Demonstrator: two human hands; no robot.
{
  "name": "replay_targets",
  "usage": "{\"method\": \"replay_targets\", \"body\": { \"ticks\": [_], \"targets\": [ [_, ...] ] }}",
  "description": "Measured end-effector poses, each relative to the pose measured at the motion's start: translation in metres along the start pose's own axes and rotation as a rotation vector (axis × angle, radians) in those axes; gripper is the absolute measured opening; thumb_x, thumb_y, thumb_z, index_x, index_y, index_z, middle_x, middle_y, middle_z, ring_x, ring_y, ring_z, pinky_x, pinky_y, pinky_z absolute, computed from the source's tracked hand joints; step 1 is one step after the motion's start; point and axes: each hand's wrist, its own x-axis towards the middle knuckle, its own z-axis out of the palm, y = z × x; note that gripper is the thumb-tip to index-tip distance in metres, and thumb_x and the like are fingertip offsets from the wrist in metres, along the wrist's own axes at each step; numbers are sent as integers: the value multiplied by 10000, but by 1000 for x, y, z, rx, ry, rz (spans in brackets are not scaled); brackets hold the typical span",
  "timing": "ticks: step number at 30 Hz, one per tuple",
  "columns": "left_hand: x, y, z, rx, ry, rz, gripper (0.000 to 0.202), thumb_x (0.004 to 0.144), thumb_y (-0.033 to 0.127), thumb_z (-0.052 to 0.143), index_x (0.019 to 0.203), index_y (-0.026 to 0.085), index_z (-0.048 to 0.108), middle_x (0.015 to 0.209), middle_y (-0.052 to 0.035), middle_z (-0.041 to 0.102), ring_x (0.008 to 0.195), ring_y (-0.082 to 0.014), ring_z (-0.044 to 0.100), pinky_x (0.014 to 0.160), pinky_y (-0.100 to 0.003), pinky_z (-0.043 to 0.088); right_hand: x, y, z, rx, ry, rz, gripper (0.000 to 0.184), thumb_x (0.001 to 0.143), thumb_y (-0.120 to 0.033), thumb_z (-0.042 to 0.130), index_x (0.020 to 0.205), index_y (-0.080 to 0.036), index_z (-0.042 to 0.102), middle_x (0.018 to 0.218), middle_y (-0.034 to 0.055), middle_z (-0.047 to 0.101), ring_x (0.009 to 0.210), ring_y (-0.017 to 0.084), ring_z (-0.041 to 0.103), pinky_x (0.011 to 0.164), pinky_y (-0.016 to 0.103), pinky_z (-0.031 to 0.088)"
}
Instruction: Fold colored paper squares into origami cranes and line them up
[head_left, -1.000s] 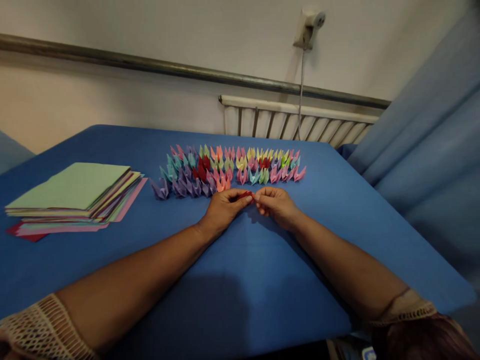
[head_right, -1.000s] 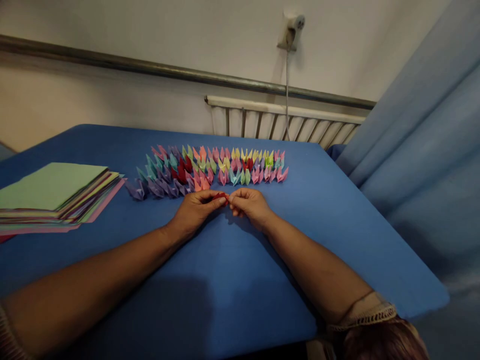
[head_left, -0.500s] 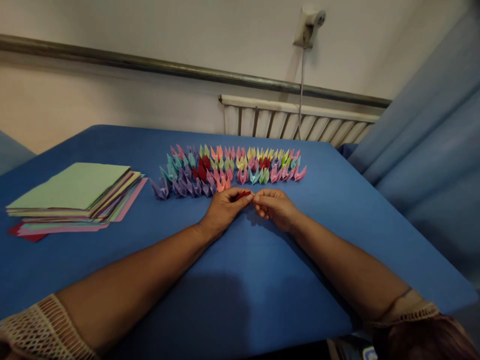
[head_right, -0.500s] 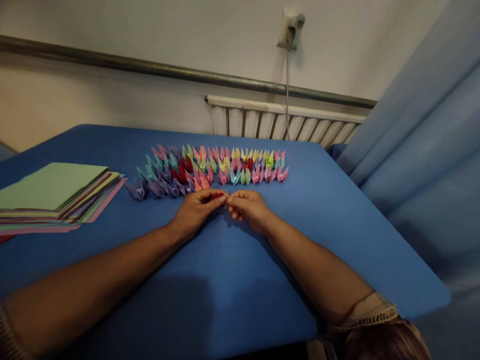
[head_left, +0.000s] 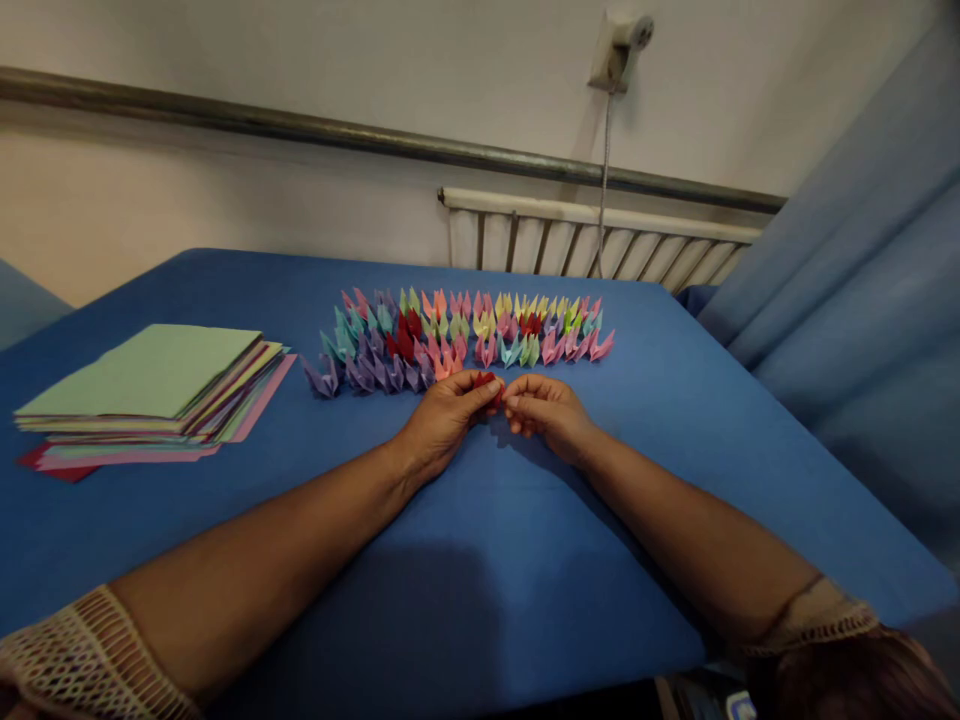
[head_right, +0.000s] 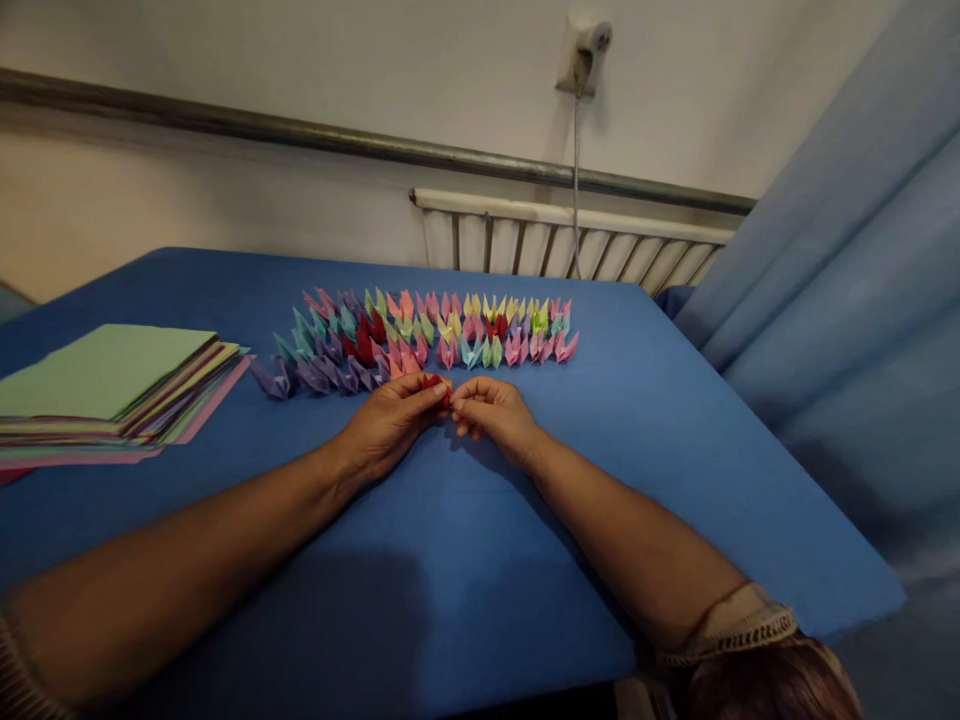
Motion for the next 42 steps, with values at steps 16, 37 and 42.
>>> {"method": "replay_targets", "body": {
  "ticks": [16, 37, 42],
  "targets": [
    [-2, -2, 3, -31, -3, 14, 226, 674, 296, 797, 786, 150, 665, 754, 0, 636, 708, -113, 582, 730, -264, 459, -3, 13, 7, -312, 188, -306, 180, 819, -377, 631, 762, -210, 592, 649, -23, 623, 543, 110, 568, 550, 250, 452],
    [-2, -2, 3, -26, 47, -11, 180, 676, 254, 772, 736, 133, 654, 691, 7, 620, 645, -98, 567, 689, -248, 442, -2, 10, 11, -195, 128, -205, 176, 724, -355, 682, 764, -206, 597, 658, -31, 618, 531, 94, 554, 531, 242, 478],
    [-2, -2, 4, -28, 47, -10, 189, 679, 266, 776, 735, 133, 654, 712, 6, 627, 678, -104, 576, 721, -256, 449, -2, 14, 12, -215, 153, -224, 191, 734, -366, 693, 788, -203, 609, 681, -21, 634, 546, 103, 570, 550, 252, 487]
  ]
}}
